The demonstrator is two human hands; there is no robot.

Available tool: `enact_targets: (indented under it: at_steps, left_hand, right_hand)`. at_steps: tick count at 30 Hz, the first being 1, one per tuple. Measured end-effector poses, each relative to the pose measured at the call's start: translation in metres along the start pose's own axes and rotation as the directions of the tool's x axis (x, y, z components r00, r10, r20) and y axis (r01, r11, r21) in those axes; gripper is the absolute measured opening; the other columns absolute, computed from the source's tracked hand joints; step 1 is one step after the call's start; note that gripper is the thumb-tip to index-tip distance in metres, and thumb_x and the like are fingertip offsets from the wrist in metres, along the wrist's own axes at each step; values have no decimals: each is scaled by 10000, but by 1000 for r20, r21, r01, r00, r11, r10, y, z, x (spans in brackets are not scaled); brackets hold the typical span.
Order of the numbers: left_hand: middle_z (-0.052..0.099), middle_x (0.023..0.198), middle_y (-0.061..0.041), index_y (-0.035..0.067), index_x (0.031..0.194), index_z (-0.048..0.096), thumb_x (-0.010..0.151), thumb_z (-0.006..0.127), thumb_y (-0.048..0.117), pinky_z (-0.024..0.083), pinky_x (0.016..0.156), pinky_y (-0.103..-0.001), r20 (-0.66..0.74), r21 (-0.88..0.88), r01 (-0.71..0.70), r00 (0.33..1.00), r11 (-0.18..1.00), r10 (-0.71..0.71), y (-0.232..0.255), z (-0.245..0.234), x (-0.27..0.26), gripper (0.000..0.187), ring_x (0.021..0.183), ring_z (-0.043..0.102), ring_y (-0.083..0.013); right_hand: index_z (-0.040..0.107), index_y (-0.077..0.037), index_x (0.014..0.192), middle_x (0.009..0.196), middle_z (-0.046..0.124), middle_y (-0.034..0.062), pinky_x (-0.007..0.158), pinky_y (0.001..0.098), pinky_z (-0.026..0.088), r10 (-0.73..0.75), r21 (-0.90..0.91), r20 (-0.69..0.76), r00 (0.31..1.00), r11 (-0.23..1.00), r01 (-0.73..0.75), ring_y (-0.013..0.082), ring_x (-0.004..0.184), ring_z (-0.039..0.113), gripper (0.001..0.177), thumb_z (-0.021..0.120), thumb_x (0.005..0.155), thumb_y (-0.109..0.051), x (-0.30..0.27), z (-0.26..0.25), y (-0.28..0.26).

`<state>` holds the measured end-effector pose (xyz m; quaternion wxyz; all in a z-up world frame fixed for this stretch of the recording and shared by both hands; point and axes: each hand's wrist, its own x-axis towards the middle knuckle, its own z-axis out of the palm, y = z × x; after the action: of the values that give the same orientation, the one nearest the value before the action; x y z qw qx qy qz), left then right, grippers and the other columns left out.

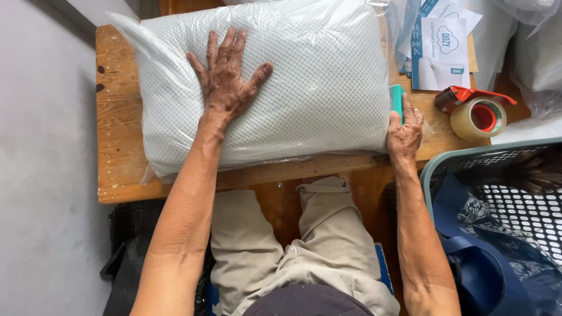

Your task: Brushing the surface of a plastic-wrapped pillow using a small green brush to smooth it out.

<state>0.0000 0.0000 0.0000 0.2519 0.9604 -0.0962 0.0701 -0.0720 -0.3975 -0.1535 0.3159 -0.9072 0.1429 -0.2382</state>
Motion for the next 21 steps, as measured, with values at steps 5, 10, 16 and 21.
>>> enact_targets:
  at_steps: [5,10,16,21]
  left_hand:
    - [259,1682,-67,136,1600,319,913,329,801,-165,1139,-663,-34,2,20,999,1000,-20,-4,7,-3,956,1550,20,-298]
    - [265,1680,-74,114,1597,341,926,359,791,-150,1152,-667,-96,2,-7,995,1000,7,-7,14,-7,953,1555,37,-311]
    - [336,1655,-49,199,1602,376,939,597,677,67,1189,-760,-276,87,-1,961,996,25,-11,33,-21,847,1552,206,-338]
    - [332,1669,-45,125,1593,390,951,514,739,-25,1230,-685,-296,104,-32,953,994,62,-5,31,-25,897,1581,168,-332]
  right_hand:
    - [490,-95,1507,1169,543,216,943,484,524,10,59,-218,976,998,3,393,1047,641,527,585,1024,-282,18,-30,-48]
    - [182,-348,1665,1274,428,137,740,341,622,-502,70,-127,856,856,512,212,993,547,732,621,1111,-157,10,-9,-199]
    - [584,-345,1473,985,515,92,650,438,485,-824,-287,61,563,525,801,302,788,582,634,668,846,-297,23,40,-244]
    - [265,-417,1650,1238,507,262,647,426,566,-291,-417,311,905,813,405,341,979,539,661,583,1075,-351,107,5,-173]
